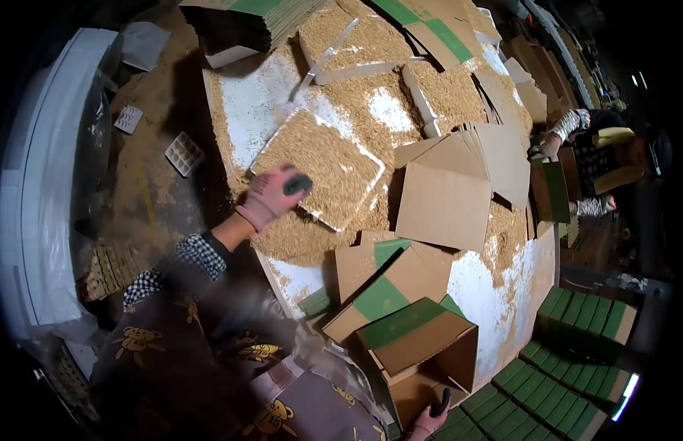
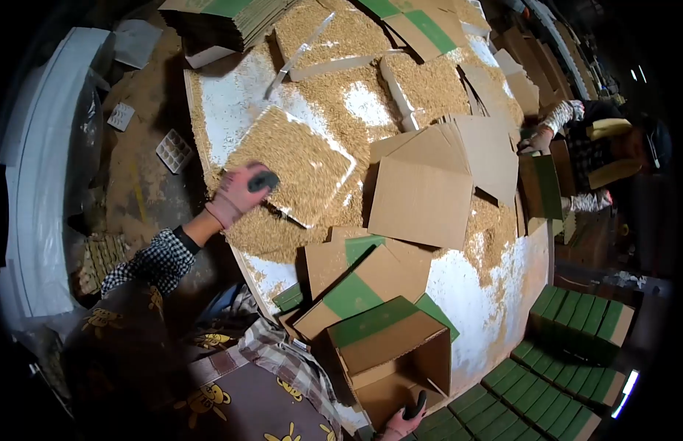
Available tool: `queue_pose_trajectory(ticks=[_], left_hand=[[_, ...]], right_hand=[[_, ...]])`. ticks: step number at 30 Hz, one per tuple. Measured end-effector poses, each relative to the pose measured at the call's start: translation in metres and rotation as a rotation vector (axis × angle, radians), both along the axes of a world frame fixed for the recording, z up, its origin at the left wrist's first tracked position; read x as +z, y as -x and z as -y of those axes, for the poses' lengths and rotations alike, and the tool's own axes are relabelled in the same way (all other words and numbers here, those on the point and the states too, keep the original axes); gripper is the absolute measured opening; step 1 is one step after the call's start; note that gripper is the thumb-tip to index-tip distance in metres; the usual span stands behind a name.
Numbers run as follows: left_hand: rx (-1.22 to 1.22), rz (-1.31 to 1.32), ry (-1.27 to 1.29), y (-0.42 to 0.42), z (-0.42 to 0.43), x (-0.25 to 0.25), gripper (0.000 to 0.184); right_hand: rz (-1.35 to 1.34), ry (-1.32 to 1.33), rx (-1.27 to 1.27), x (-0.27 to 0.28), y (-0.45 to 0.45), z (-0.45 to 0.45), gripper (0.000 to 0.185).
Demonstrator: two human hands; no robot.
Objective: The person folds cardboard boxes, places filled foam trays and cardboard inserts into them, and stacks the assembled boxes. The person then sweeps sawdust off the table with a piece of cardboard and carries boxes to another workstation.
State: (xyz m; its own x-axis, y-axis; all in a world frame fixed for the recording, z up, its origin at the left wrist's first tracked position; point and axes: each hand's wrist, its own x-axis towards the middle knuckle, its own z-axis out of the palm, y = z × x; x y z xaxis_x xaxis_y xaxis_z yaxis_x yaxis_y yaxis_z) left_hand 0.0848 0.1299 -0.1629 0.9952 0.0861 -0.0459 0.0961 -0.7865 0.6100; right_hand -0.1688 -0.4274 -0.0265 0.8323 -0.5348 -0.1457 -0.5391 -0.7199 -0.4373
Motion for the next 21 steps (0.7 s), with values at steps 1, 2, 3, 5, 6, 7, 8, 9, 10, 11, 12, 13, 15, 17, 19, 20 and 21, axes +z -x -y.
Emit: queue_pose_trajectory(ticks=[1,2,3,5,6,7,8,9,10,11,12,13,15,17,19,20,21], left_hand=[[0.180,0.074,0.025,-0.010,-0.013,0.013,0.061],[0.356,0.147,0.047,-0.027,-0.031,0.027,0.065],[0.449,0.122,-0.178,-0.046,-0.047,-0.001,0.068],[0.247,-0.241,-0.123,-0.071,-0.037,-0.022,0.073],[0.097,-0.311,0.006,-0.078,-0.035,-0.037,0.073],[-0.106,-0.232,0.608,-0.081,-0.054,-0.049,0.068],[-0.044,-0.243,0.970,-0.074,-0.046,-0.039,0.060],[-0.037,-0.275,0.925,-0.071,-0.050,-0.036,0.060],[-0.025,-0.304,0.876,-0.067,-0.050,-0.030,0.060],[0.007,-0.307,0.826,-0.040,-0.028,0.032,0.061],[0.039,-0.323,0.871,-0.023,-0.019,0.061,0.061],[0.072,-0.338,0.915,-0.007,-0.010,0.089,0.062],[0.111,-0.288,1.067,0.005,-0.021,0.090,0.058],[0.176,-0.154,1.147,0.035,-0.037,0.104,0.052],[0.142,-0.139,1.365,0.051,-0.017,0.119,0.047],[0.073,-0.177,1.481,0.058,-0.004,0.135,0.046],[0.035,-0.215,1.579,0.064,0.012,0.148,0.048]], right_hand=[[0.061,-0.070,-0.008,-0.007,0.002,0.007,0.062],[0.123,-0.141,-0.021,-0.009,0.001,0.006,0.063],[0.079,-0.050,0.025,-0.005,-0.004,0.002,0.063],[0.062,-0.067,0.001,0.006,-0.014,-0.002,0.064],[0.086,-0.092,-0.008,0.010,-0.019,-0.008,0.063],[0.069,0.002,0.038,0.007,-0.017,0.000,0.062],[0.078,0.021,0.063,-0.005,-0.012,0.017,0.062],[0.114,-0.008,0.060,-0.010,-0.008,0.020,0.062],[0.116,-0.035,0.055,-0.006,-0.012,0.017,0.061],[0.092,-0.034,0.044,-0.002,-0.014,0.020,0.060],[0.152,-0.060,0.092,-0.014,-0.006,0.036,0.059],[0.105,-0.091,0.058,0.001,-0.008,0.032,0.058],[0.170,-0.099,0.078,0.009,0.004,0.050,0.057],[0.184,-0.072,0.076,0.002,0.011,0.050,0.058],[0.186,-0.065,0.044,-0.008,0.012,0.048,0.061],[0.141,-0.067,-0.007,-0.013,0.009,0.038,0.064],[0.252,-0.050,0.041,-0.018,0.005,0.033,0.067]])
